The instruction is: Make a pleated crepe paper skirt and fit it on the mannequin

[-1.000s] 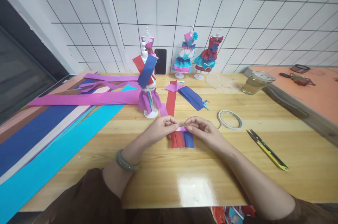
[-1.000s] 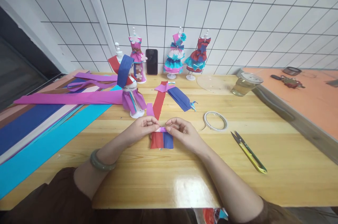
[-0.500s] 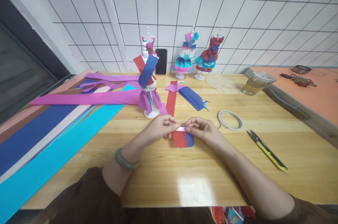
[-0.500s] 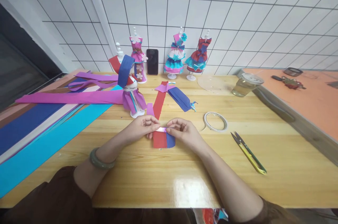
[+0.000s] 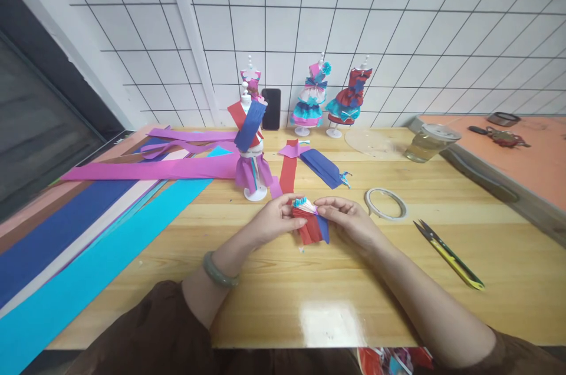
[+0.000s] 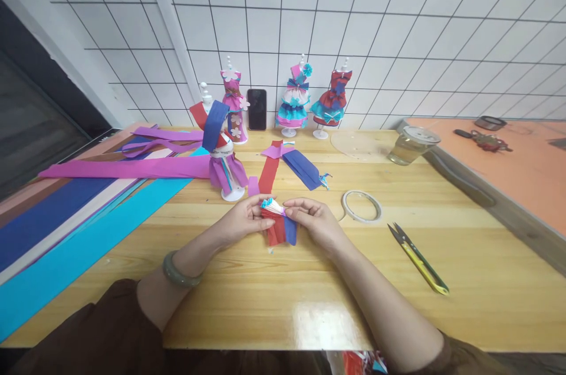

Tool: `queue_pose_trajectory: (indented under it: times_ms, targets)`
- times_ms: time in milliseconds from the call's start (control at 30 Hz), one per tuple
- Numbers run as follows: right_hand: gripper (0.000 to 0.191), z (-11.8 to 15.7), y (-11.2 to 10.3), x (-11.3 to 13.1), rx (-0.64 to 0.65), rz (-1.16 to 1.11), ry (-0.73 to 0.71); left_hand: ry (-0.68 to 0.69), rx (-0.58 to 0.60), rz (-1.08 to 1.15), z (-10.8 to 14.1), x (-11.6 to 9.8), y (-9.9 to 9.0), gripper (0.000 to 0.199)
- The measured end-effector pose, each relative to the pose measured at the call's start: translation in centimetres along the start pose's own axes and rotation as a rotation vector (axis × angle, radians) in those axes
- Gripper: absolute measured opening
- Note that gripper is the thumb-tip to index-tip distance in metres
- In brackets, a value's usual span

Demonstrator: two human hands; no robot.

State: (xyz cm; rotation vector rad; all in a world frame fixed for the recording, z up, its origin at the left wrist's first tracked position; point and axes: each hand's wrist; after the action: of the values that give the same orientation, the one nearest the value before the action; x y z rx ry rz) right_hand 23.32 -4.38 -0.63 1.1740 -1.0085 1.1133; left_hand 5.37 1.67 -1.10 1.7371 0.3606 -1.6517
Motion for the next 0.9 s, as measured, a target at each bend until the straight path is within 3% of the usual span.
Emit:
queue_pose_trajectory:
  times_ms: [233, 533, 733, 900]
  targets:
    - [0.027, 0.1, 0.2, 0.2, 0.02, 0.073, -0.001, 0.122, -0.089, -0.234, 0.2, -1.0, -0.4, 0.048]
    - [0.026, 0.1, 0.2, 0.0, 0.065, 0.1, 0.009, 0.159, -0.048, -0.375, 0.7, -1.4, 0.3, 0.05]
    - [0.022, 0.2, 0.0, 0.1, 0.057, 0.037, -0.024, 0.108, -0.045, -0.206, 0.5, -1.5, -0.1, 0.05]
    - [0.024, 0.5, 0.3, 0.5, 0.098, 0.188, -0.048, -0.094, -0.009, 0.144, 0.4, -1.7, -0.2, 0.049]
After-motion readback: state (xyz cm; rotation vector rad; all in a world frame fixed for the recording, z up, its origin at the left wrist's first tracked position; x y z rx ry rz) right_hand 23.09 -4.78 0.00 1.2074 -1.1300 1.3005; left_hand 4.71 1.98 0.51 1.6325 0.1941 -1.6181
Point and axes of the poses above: each hand's wrist, its own z-axis away from the middle knuckle, its own y-axis out of the palm, x = y × z, and after that the axes turned 2 degrees about x, right-handed
